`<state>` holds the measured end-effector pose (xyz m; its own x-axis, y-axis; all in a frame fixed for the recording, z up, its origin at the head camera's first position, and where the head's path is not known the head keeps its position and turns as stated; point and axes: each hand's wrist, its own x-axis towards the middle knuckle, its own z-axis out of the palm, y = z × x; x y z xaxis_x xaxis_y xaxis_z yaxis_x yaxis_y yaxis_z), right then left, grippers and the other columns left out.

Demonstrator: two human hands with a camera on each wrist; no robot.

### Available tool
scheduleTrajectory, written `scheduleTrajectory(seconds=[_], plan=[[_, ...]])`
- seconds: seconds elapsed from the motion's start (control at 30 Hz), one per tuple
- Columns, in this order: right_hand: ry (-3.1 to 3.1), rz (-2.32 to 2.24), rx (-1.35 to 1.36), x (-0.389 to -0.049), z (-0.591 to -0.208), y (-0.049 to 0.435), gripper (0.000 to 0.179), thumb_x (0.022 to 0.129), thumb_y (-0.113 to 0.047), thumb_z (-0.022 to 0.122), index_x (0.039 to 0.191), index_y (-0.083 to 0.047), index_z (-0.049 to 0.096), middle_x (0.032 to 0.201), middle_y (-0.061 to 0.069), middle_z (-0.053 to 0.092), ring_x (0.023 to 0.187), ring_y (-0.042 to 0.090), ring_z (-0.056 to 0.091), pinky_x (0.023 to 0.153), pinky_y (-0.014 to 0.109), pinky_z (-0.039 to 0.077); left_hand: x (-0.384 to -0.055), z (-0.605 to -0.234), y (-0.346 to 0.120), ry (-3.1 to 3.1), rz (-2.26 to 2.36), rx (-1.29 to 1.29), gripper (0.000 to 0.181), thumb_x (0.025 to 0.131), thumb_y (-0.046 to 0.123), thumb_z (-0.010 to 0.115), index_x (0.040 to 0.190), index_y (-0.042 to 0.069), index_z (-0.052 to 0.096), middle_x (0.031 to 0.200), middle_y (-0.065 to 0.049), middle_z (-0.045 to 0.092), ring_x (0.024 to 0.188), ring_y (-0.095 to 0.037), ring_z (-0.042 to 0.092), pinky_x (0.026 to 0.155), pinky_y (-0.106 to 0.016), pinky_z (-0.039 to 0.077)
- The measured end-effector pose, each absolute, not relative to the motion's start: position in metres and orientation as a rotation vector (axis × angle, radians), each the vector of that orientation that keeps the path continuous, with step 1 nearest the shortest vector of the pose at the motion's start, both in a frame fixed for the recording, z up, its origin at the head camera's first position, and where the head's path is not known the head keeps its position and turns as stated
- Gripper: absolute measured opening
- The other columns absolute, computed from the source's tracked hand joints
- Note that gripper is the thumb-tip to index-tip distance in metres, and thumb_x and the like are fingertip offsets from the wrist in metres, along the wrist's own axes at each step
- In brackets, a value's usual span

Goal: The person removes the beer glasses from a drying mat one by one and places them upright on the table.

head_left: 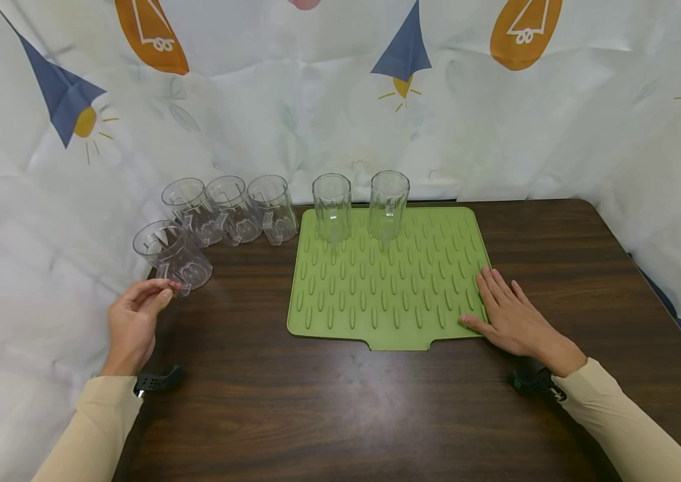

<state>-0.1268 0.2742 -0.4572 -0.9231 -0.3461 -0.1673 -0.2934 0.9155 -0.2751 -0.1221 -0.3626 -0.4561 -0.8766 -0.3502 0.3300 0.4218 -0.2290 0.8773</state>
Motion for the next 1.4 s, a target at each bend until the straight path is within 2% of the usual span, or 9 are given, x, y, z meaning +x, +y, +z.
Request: scheduleTrajectory(seconds=[0.13, 0.3, 0.73, 1.07, 1.4], plan=[[2.861, -0.371, -0.483, -0.126, -0.457, 0.275, 0.097, 0.103, -0.064, 0.047, 0.164, 0.002, 0.008, 0.174, 0.025, -0.002, 0.162, 0.045, 0.003, 0.128, 0.07, 0.006, -0.12, -0.453, -0.361, -1.46, -2.177, -0.113, 0.017, 0.094, -0.021, 0.057, 0.109, -0.023, 0.064, 0.094, -0.016, 0.079, 0.088, -0.021, 0.077, 0.082, -0.023, 0.064], [2.858, -0.378, -0.48, -0.125, -0.458, 0.276, 0.098, 0.103, -0.063, 0.047, 0.164, 0.002, 0.008, 0.174, 0.025, -0.002, 0.162, 0.046, 0.002, 0.128, 0.071, 0.005, -0.12, -0.445, -0.359, -1.309, -2.193, -0.097, 0.02, 0.096, -0.016, 0.056, 0.113, -0.026, 0.061, 0.098, -0.02, 0.077, 0.088, -0.026, 0.077, 0.083, -0.026, 0.064], [2.862, -0.381, -0.483, -0.124, -0.459, 0.278, 0.097, 0.103, -0.063, 0.047, 0.164, 0.002, 0.007, 0.174, 0.024, -0.003, 0.162, 0.045, 0.002, 0.127, 0.072, 0.006, -0.124, -0.425, -0.347, -1.001, -2.215, -0.322, 0.02, 0.092, -0.028, 0.046, 0.107, -0.033, 0.057, 0.097, -0.034, 0.073, 0.087, -0.039, 0.073, 0.086, -0.039, 0.063], [2.867, -0.391, -0.487, -0.124, -0.46, 0.279, 0.097, 0.103, -0.064, 0.047, 0.165, 0.001, 0.008, 0.174, 0.024, -0.002, 0.162, 0.045, 0.002, 0.127, 0.072, 0.006, -0.125, -0.404, -0.329, -1.009, -2.235, -0.42, 0.019, 0.09, -0.03, 0.046, 0.103, -0.032, 0.059, 0.094, -0.033, 0.073, 0.085, -0.038, 0.075, 0.084, -0.039, 0.065], [2.868, -0.401, -0.496, -0.126, -0.46, 0.277, 0.098, 0.103, -0.065, 0.046, 0.165, 0.0, 0.008, 0.174, 0.024, -0.001, 0.162, 0.045, 0.002, 0.127, 0.072, 0.004, -0.126, -0.394, -0.305, -1.166, -2.213, -0.527, 0.022, 0.091, -0.028, 0.044, 0.104, -0.029, 0.061, 0.097, -0.027, 0.076, 0.089, -0.034, 0.076, 0.09, -0.035, 0.063]])
